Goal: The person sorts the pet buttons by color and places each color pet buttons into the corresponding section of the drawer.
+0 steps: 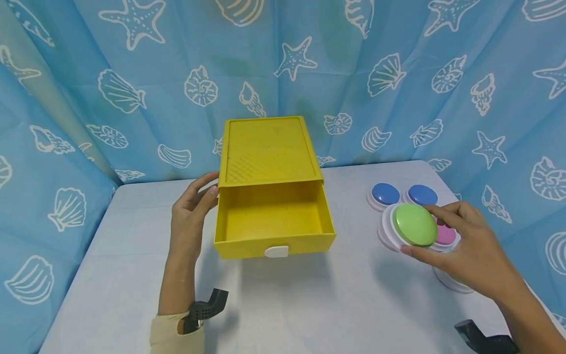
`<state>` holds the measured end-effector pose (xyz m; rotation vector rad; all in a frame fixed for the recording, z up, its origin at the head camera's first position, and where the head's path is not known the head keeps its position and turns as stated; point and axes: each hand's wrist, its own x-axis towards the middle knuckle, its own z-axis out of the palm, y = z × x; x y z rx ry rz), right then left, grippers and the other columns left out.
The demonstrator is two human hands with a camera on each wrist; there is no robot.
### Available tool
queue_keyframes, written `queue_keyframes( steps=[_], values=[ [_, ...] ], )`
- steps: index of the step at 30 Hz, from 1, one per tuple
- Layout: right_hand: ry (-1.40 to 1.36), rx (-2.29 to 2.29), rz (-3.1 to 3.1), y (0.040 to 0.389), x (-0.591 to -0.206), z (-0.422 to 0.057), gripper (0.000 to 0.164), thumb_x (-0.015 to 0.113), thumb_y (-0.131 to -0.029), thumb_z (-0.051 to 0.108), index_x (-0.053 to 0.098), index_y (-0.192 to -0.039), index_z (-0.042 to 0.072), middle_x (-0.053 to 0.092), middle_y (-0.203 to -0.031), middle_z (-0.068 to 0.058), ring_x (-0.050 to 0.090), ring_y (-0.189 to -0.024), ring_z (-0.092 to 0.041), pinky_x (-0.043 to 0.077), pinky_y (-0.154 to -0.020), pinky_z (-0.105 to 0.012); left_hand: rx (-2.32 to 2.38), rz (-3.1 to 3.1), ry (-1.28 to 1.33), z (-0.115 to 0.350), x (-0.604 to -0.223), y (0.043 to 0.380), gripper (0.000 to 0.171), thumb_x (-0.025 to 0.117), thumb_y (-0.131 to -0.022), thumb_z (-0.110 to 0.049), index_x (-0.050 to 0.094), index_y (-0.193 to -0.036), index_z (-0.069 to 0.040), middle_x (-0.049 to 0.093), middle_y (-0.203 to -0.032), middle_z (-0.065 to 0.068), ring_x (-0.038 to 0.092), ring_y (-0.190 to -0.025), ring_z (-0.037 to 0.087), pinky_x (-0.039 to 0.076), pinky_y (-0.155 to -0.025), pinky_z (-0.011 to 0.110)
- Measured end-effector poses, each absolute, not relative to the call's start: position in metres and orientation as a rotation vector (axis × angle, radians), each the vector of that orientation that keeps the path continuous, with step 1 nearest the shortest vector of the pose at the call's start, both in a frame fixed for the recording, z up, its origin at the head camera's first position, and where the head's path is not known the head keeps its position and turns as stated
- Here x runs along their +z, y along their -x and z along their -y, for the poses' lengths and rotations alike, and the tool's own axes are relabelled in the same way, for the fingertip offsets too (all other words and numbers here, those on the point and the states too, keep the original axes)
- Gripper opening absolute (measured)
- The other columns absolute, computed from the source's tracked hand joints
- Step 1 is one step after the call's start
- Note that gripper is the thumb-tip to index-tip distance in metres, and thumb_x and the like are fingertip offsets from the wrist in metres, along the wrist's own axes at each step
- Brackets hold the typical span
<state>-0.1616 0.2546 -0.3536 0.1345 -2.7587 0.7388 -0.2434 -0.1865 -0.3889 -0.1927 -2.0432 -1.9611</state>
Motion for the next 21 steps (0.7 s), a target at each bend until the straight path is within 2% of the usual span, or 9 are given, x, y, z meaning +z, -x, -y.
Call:
queue_keyframes(
  steps=[11, 18, 21],
  values=[
    [-0.214, 0.773, 2.733, 0.165, -0.333, -0.239, 0.08, 0.087, -0.055, 0.039, 0.057, -0.126, 0.015, 0.04, -0.097, 0.004, 0.032, -0.091, -0.013, 0.038, -0.056, -0.026, -1.959, 2.05, 0.207, 0.18, -0.372, 0.232, 0.038, 0.058, -0.09, -0.032, 0.056, -0.126, -0.02, 0.056, -0.125, -0.001, 0.053, -0.113, 0.018, 0.04, -0.099, 0.038],
    [-0.217, 0.775, 2.752, 0.168, -0.322, -0.227, 0.083, 0.086, -0.056, 0.042, 0.055, -0.127, 0.012, 0.04, -0.101, 0.003, 0.035, -0.098, -0.02, 0.04, -0.062, -0.035, -1.94, 2.062, 0.192, 0.18, -0.37, 0.231, 0.038, 0.057, -0.09, -0.033, 0.056, -0.126, -0.02, 0.056, -0.125, -0.002, 0.053, -0.112, 0.018, 0.04, -0.099, 0.038],
    [-0.225, 0.796, 2.747, 0.17, -0.319, -0.222, 0.084, 0.086, -0.056, 0.042, 0.054, -0.128, 0.012, 0.04, -0.102, 0.003, 0.035, -0.098, -0.019, 0.04, -0.064, -0.035, -1.942, 2.07, 0.181, 0.181, -0.37, 0.231, 0.038, 0.058, -0.09, -0.033, 0.056, -0.126, -0.022, 0.055, -0.126, -0.002, 0.053, -0.113, 0.018, 0.039, -0.1, 0.04]
  ],
)
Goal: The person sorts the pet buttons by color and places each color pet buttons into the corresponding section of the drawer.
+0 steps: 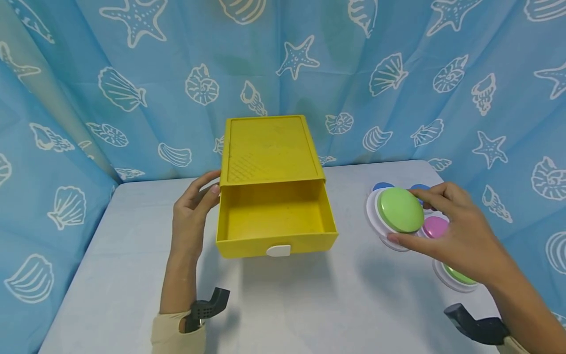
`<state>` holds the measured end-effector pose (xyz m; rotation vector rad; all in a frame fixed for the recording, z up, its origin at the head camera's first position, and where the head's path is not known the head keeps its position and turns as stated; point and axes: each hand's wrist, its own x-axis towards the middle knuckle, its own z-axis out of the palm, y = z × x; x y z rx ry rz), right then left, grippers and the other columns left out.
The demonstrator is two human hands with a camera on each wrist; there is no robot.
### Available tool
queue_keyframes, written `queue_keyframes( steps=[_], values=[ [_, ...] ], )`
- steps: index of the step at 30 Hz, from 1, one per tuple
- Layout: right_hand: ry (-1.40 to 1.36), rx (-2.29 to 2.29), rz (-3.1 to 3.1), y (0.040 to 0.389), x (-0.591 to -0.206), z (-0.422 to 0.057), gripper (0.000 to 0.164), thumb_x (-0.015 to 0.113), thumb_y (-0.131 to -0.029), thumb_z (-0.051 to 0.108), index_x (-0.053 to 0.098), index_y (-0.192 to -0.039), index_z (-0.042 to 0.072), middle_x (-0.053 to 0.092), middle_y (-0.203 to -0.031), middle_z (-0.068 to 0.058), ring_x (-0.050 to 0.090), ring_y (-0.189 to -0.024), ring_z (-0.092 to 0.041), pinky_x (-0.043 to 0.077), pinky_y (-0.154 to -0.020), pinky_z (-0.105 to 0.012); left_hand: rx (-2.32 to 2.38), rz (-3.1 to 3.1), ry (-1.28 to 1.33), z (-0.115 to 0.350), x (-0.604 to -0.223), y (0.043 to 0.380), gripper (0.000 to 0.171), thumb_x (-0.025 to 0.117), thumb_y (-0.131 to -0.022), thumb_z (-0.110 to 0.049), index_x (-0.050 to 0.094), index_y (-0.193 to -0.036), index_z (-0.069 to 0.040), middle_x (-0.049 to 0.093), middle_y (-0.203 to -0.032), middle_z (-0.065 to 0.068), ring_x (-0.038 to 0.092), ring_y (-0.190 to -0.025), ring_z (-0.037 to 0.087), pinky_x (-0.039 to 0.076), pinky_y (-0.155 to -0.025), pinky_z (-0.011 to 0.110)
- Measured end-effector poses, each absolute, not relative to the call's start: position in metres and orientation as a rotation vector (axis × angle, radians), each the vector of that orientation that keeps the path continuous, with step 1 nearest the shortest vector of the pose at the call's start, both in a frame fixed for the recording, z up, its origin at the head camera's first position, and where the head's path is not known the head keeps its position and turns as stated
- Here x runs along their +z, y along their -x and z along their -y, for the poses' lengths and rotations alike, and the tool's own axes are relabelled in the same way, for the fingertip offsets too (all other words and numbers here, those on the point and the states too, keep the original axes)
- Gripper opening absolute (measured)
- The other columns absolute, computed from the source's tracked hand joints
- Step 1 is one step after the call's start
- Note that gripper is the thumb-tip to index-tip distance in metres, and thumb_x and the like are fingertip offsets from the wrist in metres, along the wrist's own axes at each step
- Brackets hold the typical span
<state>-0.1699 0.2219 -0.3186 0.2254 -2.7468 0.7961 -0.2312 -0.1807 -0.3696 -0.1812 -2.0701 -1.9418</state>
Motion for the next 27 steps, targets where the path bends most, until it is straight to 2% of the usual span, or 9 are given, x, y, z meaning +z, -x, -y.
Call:
queue_keyframes(
  steps=[6, 11, 18, 22, 27],
  values=[
    [-0.289, 0.869, 2.701, 0.173, -0.315, -0.212, 0.079, 0.088, -0.054, 0.037, 0.058, -0.124, 0.018, 0.04, -0.099, 0.007, 0.037, -0.096, -0.01, 0.036, -0.071, -0.032, -1.939, 2.072, 0.176, 0.179, -0.369, 0.23, 0.038, 0.058, -0.09, -0.034, 0.057, -0.126, -0.021, 0.056, -0.125, -0.003, 0.053, -0.112, 0.017, 0.041, -0.099, 0.038],
    [-0.306, 0.881, 2.703, 0.175, -0.311, -0.202, 0.079, 0.087, -0.055, 0.04, 0.058, -0.124, 0.019, 0.04, -0.099, 0.007, 0.038, -0.099, -0.012, 0.037, -0.074, -0.035, -1.923, 2.083, 0.172, 0.18, -0.37, 0.231, 0.039, 0.057, -0.09, -0.034, 0.056, -0.126, -0.02, 0.055, -0.126, -0.004, 0.053, -0.112, 0.016, 0.041, -0.099, 0.038],
    [-0.361, 0.914, 2.685, 0.18, -0.305, -0.188, 0.077, 0.087, -0.056, 0.039, 0.057, -0.124, 0.018, 0.041, -0.101, 0.007, 0.036, -0.098, -0.01, 0.037, -0.071, -0.025, -1.962, 2.055, 0.178, 0.183, -0.372, 0.232, 0.038, 0.059, -0.089, -0.034, 0.057, -0.125, -0.022, 0.055, -0.125, -0.003, 0.053, -0.112, 0.017, 0.041, -0.099, 0.038],
    [-0.395, 0.923, 2.684, 0.182, -0.301, -0.182, 0.077, 0.086, -0.058, 0.039, 0.056, -0.126, 0.02, 0.039, -0.099, 0.007, 0.036, -0.095, -0.008, 0.035, -0.068, -0.026, -1.978, 2.039, 0.19, 0.185, -0.381, 0.24, 0.038, 0.06, -0.088, -0.035, 0.057, -0.125, -0.024, 0.055, -0.126, -0.004, 0.053, -0.113, 0.017, 0.041, -0.098, 0.038],
    [-0.44, 0.963, 2.691, 0.185, -0.297, -0.17, 0.077, 0.085, -0.058, 0.04, 0.054, -0.127, 0.021, 0.038, -0.1, 0.005, 0.04, -0.1, -0.01, 0.039, -0.074, -0.03, -1.973, 2.045, 0.178, 0.186, -0.384, 0.241, 0.039, 0.059, -0.089, -0.036, 0.056, -0.126, -0.024, 0.056, -0.125, -0.003, 0.053, -0.112, 0.017, 0.041, -0.099, 0.038]
  ],
)
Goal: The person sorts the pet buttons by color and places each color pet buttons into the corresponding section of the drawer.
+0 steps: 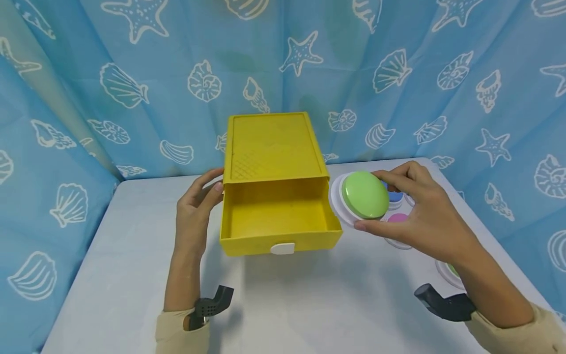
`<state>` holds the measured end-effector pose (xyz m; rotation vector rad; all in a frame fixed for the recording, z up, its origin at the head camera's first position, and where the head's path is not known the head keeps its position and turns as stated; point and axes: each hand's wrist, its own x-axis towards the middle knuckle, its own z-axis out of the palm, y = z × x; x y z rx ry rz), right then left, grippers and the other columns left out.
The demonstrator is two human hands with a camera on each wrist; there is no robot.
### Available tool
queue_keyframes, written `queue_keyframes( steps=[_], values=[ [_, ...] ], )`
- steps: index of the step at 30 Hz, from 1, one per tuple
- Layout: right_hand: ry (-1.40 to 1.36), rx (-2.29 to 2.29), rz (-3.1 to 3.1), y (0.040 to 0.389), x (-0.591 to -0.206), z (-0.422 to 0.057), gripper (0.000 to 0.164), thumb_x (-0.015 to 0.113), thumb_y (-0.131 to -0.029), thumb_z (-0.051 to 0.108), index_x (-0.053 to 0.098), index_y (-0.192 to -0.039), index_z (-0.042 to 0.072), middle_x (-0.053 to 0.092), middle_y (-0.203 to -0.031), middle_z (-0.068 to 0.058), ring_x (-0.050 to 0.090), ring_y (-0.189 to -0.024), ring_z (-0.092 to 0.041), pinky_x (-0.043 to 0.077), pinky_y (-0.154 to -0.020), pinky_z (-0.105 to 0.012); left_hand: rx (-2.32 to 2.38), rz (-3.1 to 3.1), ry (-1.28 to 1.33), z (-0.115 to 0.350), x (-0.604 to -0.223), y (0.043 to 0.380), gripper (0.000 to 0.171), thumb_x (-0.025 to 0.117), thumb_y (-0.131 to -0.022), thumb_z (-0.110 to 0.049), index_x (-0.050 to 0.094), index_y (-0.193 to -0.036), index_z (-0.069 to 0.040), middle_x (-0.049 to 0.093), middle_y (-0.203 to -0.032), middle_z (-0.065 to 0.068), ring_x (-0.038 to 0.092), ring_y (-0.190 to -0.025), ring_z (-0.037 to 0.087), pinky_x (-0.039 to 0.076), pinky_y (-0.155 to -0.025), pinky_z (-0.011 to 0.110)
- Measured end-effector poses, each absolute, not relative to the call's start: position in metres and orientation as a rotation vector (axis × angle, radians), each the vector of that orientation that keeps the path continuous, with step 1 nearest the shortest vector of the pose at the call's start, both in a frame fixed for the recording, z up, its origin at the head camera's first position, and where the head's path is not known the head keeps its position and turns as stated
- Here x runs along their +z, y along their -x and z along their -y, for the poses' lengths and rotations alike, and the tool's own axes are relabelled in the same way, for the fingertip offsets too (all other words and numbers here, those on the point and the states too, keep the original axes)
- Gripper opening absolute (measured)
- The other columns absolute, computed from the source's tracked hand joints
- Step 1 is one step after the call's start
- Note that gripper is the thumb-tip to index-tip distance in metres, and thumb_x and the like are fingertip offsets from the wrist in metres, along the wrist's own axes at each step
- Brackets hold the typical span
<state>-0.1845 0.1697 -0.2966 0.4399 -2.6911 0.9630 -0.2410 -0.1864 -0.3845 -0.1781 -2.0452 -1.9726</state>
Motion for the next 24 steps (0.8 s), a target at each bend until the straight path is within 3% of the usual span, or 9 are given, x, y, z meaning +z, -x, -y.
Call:
queue_keyframes(
  steps=[6, 24],
  values=[
    [-0.526, 1.029, 2.653, 0.189, -0.29, -0.154, 0.076, 0.085, -0.058, 0.041, 0.055, -0.126, 0.024, 0.039, -0.1, 0.007, 0.044, -0.104, -0.014, 0.042, -0.079, -0.041, -1.965, 2.055, 0.182, 0.18, -0.371, 0.23, 0.039, 0.058, -0.09, -0.032, 0.055, -0.127, -0.019, 0.055, -0.126, 0.0, 0.053, -0.112, 0.018, 0.04, -0.099, 0.039],
    [-0.657, 1.062, 2.659, 0.2, -0.289, -0.103, 0.083, 0.082, -0.056, 0.053, 0.056, -0.126, 0.018, 0.038, -0.097, 0.008, 0.039, -0.102, -0.009, 0.041, -0.077, -0.034, -1.962, 2.058, 0.164, 0.182, -0.372, 0.233, 0.038, 0.06, -0.089, -0.034, 0.057, -0.125, -0.024, 0.056, -0.126, 0.0, 0.054, -0.111, 0.018, 0.039, -0.1, 0.04]
  ],
)
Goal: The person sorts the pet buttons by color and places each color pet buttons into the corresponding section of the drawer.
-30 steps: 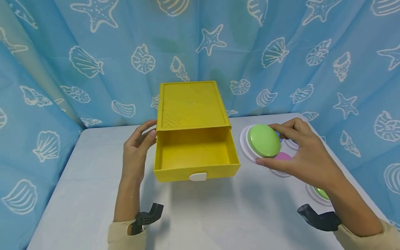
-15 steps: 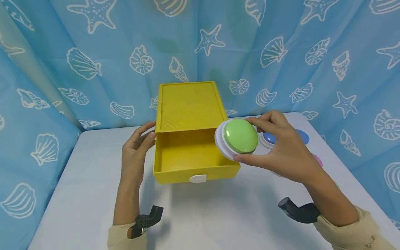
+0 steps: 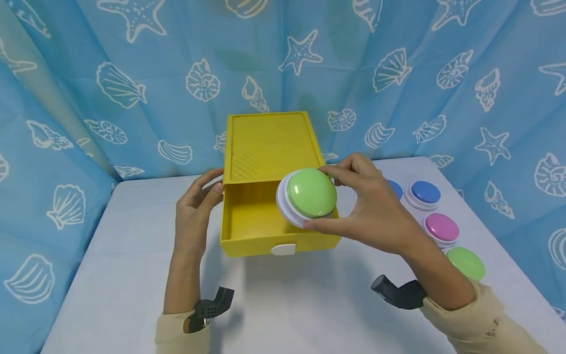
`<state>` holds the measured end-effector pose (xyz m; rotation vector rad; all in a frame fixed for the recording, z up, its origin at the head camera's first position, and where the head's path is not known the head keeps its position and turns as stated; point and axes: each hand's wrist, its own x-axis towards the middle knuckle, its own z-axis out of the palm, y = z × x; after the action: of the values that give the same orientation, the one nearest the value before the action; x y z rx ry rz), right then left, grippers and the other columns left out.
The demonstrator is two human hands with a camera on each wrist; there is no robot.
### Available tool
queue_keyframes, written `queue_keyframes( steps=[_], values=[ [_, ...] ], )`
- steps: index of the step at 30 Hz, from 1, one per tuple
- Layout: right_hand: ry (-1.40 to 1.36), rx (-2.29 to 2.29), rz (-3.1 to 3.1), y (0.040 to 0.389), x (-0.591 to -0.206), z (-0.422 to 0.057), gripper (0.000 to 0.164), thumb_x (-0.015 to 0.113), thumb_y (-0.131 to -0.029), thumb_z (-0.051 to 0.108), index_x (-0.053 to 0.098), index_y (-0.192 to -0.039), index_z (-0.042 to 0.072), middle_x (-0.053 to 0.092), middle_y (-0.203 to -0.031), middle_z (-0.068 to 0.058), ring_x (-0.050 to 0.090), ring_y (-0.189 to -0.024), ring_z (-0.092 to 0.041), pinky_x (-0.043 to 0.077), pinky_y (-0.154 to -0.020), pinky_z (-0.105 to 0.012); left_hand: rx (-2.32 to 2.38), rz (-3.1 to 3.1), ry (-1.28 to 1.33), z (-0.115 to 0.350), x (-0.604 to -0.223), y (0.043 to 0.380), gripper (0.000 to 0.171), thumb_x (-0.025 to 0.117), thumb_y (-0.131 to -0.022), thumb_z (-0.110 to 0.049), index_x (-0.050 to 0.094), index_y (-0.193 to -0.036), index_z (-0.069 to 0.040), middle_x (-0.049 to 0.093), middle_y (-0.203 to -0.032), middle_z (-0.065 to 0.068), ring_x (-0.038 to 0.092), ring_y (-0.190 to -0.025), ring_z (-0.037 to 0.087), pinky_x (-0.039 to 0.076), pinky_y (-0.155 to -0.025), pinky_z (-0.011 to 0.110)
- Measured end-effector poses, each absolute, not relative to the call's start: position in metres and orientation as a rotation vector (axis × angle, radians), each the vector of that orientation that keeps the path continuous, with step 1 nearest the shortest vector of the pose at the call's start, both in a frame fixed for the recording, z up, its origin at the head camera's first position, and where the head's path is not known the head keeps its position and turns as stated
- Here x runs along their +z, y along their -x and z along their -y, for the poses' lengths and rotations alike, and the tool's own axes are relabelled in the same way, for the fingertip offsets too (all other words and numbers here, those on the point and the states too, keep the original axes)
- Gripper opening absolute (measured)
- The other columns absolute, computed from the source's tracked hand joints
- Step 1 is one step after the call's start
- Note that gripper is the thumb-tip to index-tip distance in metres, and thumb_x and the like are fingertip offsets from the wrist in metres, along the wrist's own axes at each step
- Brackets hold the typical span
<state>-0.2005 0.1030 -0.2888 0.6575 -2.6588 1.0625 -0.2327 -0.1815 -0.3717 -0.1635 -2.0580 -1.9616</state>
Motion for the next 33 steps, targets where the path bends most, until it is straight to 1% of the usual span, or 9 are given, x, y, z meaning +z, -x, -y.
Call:
queue_keyframes(
  steps=[4, 11, 16, 19, 21, 23, 26, 29, 33],
  values=[
    [-0.702, 1.06, 2.651, 0.203, -0.292, -0.092, 0.081, 0.082, -0.055, 0.053, 0.058, -0.124, 0.018, 0.039, -0.098, 0.005, 0.038, -0.102, -0.012, 0.042, -0.078, -0.034, -1.973, 2.058, 0.163, 0.184, -0.381, 0.238, 0.038, 0.06, -0.088, -0.035, 0.057, -0.125, -0.026, 0.056, -0.126, -0.001, 0.055, -0.11, 0.018, 0.04, -0.099, 0.039],
    [-0.748, 1.077, 2.652, 0.207, -0.3, -0.072, 0.078, 0.08, -0.056, 0.057, 0.059, -0.12, 0.017, 0.04, -0.1, 0.005, 0.036, -0.101, -0.012, 0.044, -0.078, -0.031, -2.002, 2.057, 0.169, 0.186, -0.392, 0.244, 0.039, 0.061, -0.087, -0.037, 0.057, -0.124, -0.026, 0.056, -0.125, -0.003, 0.056, -0.108, 0.018, 0.041, -0.098, 0.037],
    [-0.824, 0.996, 2.665, 0.213, -0.304, -0.061, 0.083, 0.077, -0.058, 0.06, 0.058, -0.124, 0.013, 0.04, -0.097, 0.003, 0.035, -0.098, -0.012, 0.033, -0.08, -0.033, -2.028, 2.058, 0.172, 0.18, -0.386, 0.239, 0.039, 0.061, -0.088, -0.033, 0.057, -0.125, -0.022, 0.056, -0.125, 0.002, 0.056, -0.107, 0.021, 0.04, -0.099, 0.039],
    [-0.871, 0.945, 2.68, 0.214, -0.306, -0.057, 0.083, 0.074, -0.063, 0.059, 0.054, -0.129, 0.013, 0.039, -0.098, 0.003, 0.035, -0.098, -0.012, 0.032, -0.08, -0.034, -2.016, 2.065, 0.174, 0.177, -0.382, 0.235, 0.038, 0.06, -0.089, -0.032, 0.056, -0.126, -0.02, 0.057, -0.124, 0.004, 0.057, -0.107, 0.022, 0.04, -0.099, 0.04],
    [-0.879, 0.957, 2.665, 0.212, -0.307, -0.059, 0.076, 0.072, -0.068, 0.056, 0.054, -0.129, 0.014, 0.04, -0.101, 0.003, 0.036, -0.098, -0.012, 0.039, -0.079, -0.031, -1.999, 2.077, 0.171, 0.176, -0.379, 0.233, 0.039, 0.059, -0.089, -0.032, 0.056, -0.126, -0.02, 0.057, -0.124, 0.004, 0.057, -0.107, 0.021, 0.04, -0.099, 0.04],
    [-0.873, 0.998, 2.617, 0.207, -0.307, -0.064, 0.065, 0.071, -0.074, 0.05, 0.056, -0.127, 0.017, 0.041, -0.102, 0.005, 0.039, -0.098, -0.013, 0.045, -0.077, -0.028, -1.986, 2.089, 0.167, 0.175, -0.378, 0.232, 0.039, 0.059, -0.09, -0.034, 0.056, -0.126, -0.02, 0.057, -0.124, 0.003, 0.057, -0.107, 0.02, 0.041, -0.099, 0.039],
    [-0.853, 1.043, 2.526, 0.197, -0.31, -0.078, 0.049, 0.07, -0.079, 0.039, 0.059, -0.123, 0.019, 0.045, -0.103, 0.005, 0.043, -0.099, -0.011, 0.049, -0.077, -0.024, -1.979, 2.088, 0.172, 0.174, -0.375, 0.233, 0.039, 0.059, -0.09, -0.034, 0.056, -0.126, -0.02, 0.058, -0.123, 0.002, 0.057, -0.107, 0.019, 0.041, -0.098, 0.038],
    [-0.771, 1.004, 2.475, 0.187, -0.316, -0.097, 0.041, 0.072, -0.08, 0.03, 0.062, -0.119, 0.021, 0.049, -0.102, 0.008, 0.046, -0.097, -0.008, 0.05, -0.078, -0.021, -1.981, 2.073, 0.179, 0.176, -0.373, 0.233, 0.039, 0.059, -0.09, -0.034, 0.056, -0.126, -0.021, 0.058, -0.122, 0.001, 0.056, -0.107, 0.019, 0.041, -0.098, 0.039],
    [-0.632, 0.871, 2.453, 0.177, -0.327, -0.125, 0.038, 0.073, -0.078, 0.026, 0.064, -0.116, 0.024, 0.053, -0.098, 0.012, 0.047, -0.093, -0.003, 0.049, -0.076, -0.014, -1.99, 2.052, 0.16, 0.182, -0.372, 0.232, 0.038, 0.06, -0.089, -0.035, 0.057, -0.125, -0.024, 0.059, -0.121, 0.0, 0.056, -0.108, 0.019, 0.04, -0.099, 0.04]
  ],
)
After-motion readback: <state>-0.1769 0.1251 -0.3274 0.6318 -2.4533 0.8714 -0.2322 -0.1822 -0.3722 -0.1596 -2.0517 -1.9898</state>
